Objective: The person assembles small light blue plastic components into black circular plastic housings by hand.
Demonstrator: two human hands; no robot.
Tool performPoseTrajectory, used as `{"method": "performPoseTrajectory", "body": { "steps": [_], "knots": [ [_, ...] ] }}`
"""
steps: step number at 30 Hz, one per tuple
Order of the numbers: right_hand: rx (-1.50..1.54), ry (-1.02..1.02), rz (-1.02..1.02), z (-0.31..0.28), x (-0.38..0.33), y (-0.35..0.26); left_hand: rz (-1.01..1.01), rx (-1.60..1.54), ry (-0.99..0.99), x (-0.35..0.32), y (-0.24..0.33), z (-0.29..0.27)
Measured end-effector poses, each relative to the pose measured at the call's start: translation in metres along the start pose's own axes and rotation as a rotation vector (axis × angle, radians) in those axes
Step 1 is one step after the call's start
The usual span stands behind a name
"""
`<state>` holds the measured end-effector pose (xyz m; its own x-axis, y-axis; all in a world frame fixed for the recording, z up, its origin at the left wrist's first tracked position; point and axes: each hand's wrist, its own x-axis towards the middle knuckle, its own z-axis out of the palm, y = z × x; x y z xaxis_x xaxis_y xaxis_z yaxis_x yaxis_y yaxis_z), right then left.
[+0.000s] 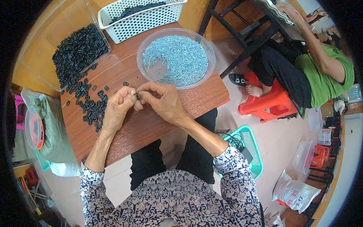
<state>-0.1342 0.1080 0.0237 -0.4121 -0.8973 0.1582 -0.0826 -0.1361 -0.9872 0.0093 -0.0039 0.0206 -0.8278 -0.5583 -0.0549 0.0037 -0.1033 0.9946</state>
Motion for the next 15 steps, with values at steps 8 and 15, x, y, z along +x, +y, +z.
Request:
{"method": "performPoseTrajectory", "body": {
  "steps": [8,15],
  "knots": [
    [-0.161,0.022,-0.05,0.006,0.002,-0.007,0.029,0.062,0.039,-0.006,0.001,0.007],
    [-0.075,0.008,0.067,0.007,0.003,0.002,0.049,0.224,0.066,-0.005,-0.004,0.004]
  ]
}}
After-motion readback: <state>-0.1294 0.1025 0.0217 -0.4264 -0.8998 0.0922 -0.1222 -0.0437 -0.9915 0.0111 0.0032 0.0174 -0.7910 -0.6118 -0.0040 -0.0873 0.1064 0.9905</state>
